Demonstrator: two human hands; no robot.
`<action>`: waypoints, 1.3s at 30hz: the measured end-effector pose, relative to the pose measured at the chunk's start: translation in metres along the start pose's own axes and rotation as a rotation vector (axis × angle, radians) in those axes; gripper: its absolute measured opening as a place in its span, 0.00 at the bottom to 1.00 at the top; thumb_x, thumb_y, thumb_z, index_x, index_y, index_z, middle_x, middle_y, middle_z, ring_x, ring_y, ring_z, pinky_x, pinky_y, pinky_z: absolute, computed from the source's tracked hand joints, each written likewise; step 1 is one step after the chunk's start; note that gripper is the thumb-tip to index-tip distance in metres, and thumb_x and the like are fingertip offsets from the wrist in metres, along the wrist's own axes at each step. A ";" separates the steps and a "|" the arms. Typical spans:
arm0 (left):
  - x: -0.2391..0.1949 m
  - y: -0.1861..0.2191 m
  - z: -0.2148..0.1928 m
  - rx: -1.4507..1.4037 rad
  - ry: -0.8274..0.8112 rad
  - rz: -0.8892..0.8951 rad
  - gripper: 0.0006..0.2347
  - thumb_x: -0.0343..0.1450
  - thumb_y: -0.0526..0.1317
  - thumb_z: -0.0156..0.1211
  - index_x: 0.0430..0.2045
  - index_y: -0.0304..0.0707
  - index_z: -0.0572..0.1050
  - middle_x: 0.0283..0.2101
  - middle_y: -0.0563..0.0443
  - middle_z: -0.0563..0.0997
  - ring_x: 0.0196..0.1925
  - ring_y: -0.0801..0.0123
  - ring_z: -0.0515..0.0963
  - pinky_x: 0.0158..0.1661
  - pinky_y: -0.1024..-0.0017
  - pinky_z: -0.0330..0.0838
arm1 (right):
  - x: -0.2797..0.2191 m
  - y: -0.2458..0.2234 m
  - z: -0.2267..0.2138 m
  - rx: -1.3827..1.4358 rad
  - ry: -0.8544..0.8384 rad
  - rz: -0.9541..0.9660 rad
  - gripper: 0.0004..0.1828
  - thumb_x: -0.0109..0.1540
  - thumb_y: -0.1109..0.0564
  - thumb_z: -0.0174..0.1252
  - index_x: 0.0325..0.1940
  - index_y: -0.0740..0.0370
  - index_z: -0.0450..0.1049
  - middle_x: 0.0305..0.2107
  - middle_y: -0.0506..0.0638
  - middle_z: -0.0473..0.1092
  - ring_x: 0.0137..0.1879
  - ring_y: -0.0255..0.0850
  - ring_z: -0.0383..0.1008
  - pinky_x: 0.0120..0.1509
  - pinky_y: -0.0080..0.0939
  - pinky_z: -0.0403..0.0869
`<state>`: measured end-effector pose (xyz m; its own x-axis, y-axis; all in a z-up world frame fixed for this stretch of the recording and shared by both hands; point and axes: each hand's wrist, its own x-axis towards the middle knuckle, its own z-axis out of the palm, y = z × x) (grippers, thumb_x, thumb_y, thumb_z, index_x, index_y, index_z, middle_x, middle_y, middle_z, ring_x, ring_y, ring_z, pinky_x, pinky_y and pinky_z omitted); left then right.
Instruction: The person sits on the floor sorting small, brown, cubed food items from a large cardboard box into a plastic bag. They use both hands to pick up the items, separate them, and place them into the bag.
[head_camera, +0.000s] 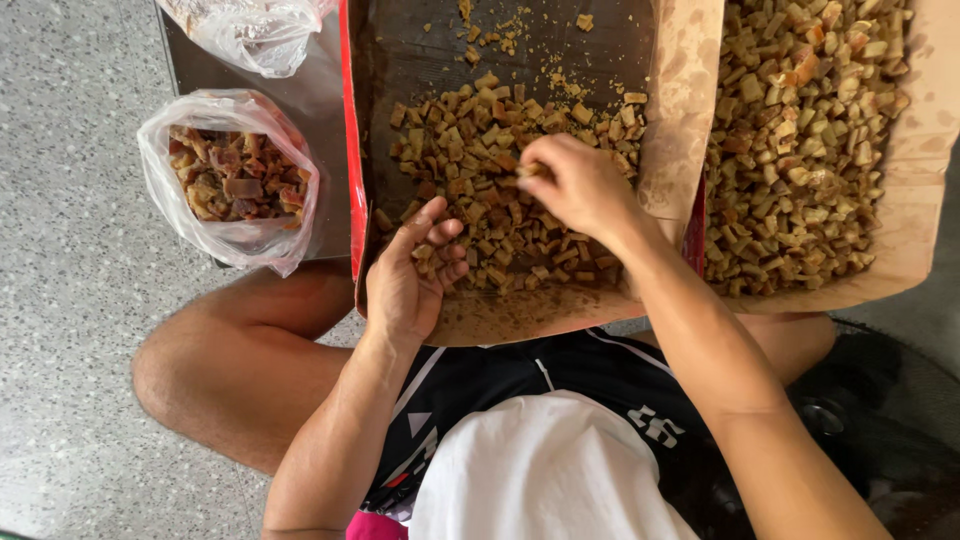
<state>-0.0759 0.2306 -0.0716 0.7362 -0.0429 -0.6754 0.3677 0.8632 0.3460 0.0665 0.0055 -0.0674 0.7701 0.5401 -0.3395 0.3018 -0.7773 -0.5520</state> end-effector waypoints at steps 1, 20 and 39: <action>-0.001 0.000 0.001 -0.001 -0.002 0.002 0.18 0.76 0.41 0.53 0.60 0.31 0.73 0.38 0.51 0.82 0.36 0.68 0.79 0.38 0.69 0.76 | -0.009 0.005 -0.008 0.142 -0.007 0.078 0.08 0.68 0.56 0.61 0.50 0.59 0.74 0.46 0.53 0.77 0.52 0.44 0.79 0.59 0.46 0.80; 0.000 -0.007 0.011 0.019 0.062 -0.021 0.15 0.75 0.41 0.55 0.53 0.32 0.74 0.40 0.52 0.79 0.38 0.67 0.79 0.40 0.65 0.77 | -0.028 0.021 -0.014 0.585 0.091 0.155 0.16 0.68 0.56 0.62 0.58 0.64 0.76 0.41 0.59 0.73 0.38 0.45 0.71 0.39 0.43 0.77; 0.003 -0.007 0.011 0.020 0.072 -0.009 0.14 0.75 0.41 0.55 0.51 0.33 0.76 0.40 0.51 0.78 0.38 0.66 0.78 0.40 0.65 0.78 | -0.014 0.038 -0.013 0.814 -0.047 0.277 0.11 0.68 0.52 0.60 0.45 0.63 0.72 0.39 0.52 0.75 0.39 0.35 0.77 0.41 0.37 0.82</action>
<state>-0.0702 0.2190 -0.0685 0.6902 -0.0139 -0.7235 0.3860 0.8528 0.3518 0.0748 -0.0356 -0.0742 0.7272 0.3914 -0.5639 -0.4045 -0.4194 -0.8127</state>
